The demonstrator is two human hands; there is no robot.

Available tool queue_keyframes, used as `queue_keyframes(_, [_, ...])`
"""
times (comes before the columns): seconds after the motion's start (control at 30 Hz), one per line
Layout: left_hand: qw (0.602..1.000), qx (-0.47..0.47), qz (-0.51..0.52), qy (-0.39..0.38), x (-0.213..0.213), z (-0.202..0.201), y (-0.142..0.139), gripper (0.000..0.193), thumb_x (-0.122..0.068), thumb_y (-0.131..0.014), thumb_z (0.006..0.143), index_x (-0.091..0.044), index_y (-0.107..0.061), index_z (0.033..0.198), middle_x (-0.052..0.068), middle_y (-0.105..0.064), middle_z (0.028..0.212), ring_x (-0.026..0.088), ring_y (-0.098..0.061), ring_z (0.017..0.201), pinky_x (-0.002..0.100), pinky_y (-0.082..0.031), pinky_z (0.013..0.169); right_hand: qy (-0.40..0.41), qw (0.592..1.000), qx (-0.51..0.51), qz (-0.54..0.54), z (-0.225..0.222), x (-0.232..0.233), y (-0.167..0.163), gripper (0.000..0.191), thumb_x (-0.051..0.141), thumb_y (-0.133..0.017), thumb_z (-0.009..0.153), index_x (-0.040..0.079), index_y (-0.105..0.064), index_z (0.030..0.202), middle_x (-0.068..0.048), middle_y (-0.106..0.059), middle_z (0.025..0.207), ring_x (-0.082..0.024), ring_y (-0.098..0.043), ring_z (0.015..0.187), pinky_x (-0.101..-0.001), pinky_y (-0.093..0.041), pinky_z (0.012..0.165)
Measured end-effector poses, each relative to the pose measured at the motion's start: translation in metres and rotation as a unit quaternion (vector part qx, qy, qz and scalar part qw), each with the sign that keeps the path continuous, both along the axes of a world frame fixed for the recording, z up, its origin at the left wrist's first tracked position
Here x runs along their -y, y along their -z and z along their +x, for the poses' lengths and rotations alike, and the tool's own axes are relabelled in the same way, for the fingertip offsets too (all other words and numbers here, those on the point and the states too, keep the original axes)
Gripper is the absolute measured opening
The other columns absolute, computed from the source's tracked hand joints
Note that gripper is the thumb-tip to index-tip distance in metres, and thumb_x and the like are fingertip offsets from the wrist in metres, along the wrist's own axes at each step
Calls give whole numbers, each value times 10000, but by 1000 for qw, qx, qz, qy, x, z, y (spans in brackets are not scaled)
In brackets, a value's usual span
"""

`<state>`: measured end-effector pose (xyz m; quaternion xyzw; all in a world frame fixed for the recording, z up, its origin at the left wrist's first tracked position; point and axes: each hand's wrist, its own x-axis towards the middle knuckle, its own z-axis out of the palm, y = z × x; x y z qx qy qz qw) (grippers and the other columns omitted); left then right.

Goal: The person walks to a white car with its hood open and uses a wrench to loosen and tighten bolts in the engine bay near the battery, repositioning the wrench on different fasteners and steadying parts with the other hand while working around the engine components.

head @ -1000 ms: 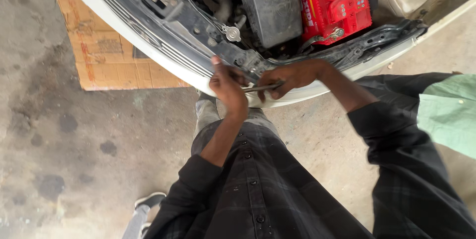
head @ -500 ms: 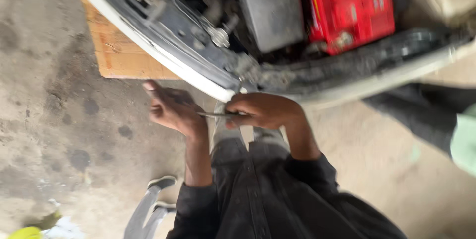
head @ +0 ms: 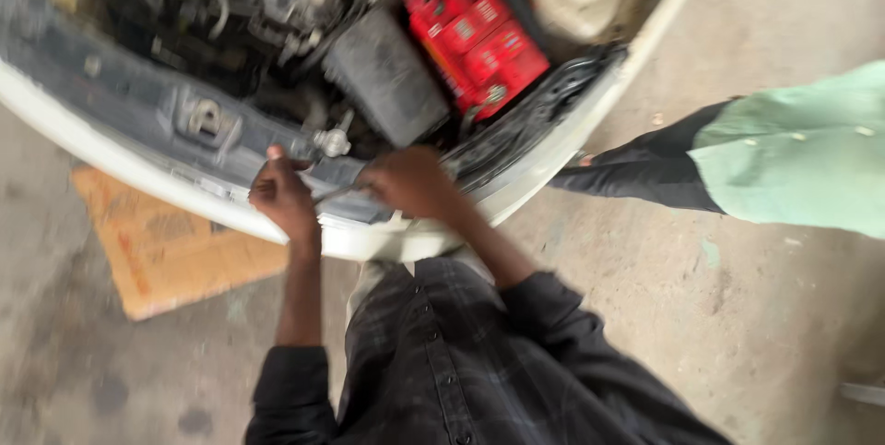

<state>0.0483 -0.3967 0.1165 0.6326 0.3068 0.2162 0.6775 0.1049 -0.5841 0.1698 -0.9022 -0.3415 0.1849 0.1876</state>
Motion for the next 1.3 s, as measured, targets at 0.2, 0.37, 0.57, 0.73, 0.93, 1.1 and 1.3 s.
queue_keyframes(0.2, [878, -7, -477, 41, 7, -49, 2, 581, -557, -428, 1049, -32, -628, 898, 38, -544, 654, 162, -501, 577, 292, -418, 570, 50, 994, 82, 43, -68, 27, 24, 222, 215, -605, 950, 211, -745, 1123, -48, -754, 1026, -295, -714, 961, -475, -553, 801])
queue_keyframes(0.37, [878, -49, -459, 130, 78, -94, 8, 574, -541, -452, 1038, -30, -685, 917, -16, -487, 605, 116, -464, 541, 291, -390, 512, 225, 969, 63, 80, -95, 138, -26, 241, 164, -571, 959, 167, -751, 1119, -78, -764, 1066, -302, -729, 983, -439, -571, 837])
queue_keyframes(0.57, [934, -110, -230, 250, 145, -91, 9, 484, -442, -553, 1053, -1, -725, 956, 17, -556, 617, 100, -484, 536, 267, -356, 520, 337, 903, 187, 191, -48, 294, -118, 132, 38, -590, 1066, 75, -702, 1124, -69, -745, 869, -141, -683, 635, -299, -514, 559])
queue_keyframes(0.73, [966, -84, -152, 191, 219, -73, 2, 396, -380, -613, 1045, -8, -744, 1002, 20, -607, 668, 83, -539, 589, 246, -433, 568, 291, 904, 294, 105, 21, 387, -131, 91, 153, -649, 1177, 93, -672, 1113, -48, -712, 839, -184, -701, 701, -340, -481, 645])
queue_keyframes(0.93, [947, -170, 1, 274, 334, -55, -18, 342, -374, -610, 999, -77, -731, 1119, 43, -719, 769, 125, -659, 663, 295, -520, 622, 208, 914, 348, 5, 113, 479, -100, 89, 189, -675, 1128, 108, -685, 1094, -54, -674, 795, -257, -630, 650, -399, -421, 618])
queue_keyframes(1.1, [841, -254, 133, 458, 394, -60, -22, 505, -513, -694, 888, -125, -713, 1211, 72, -766, 952, 207, -736, 866, 368, -557, 759, 152, 944, 288, 51, 158, 511, -107, 76, 137, -663, 1149, 98, -665, 1084, -40, -690, 824, -246, -671, 710, -388, -455, 664])
queue_keyframes(1.3, [803, -192, 313, 470, 440, 8, 33, 690, -629, -694, 881, -92, -631, 1309, 187, -688, 1174, 358, -638, 1109, 512, -453, 941, 113, 932, 344, 26, 172, 493, -131, 86, 153, -686, 1148, 94, -654, 1095, -35, -749, 898, -246, -697, 758, -371, -480, 667])
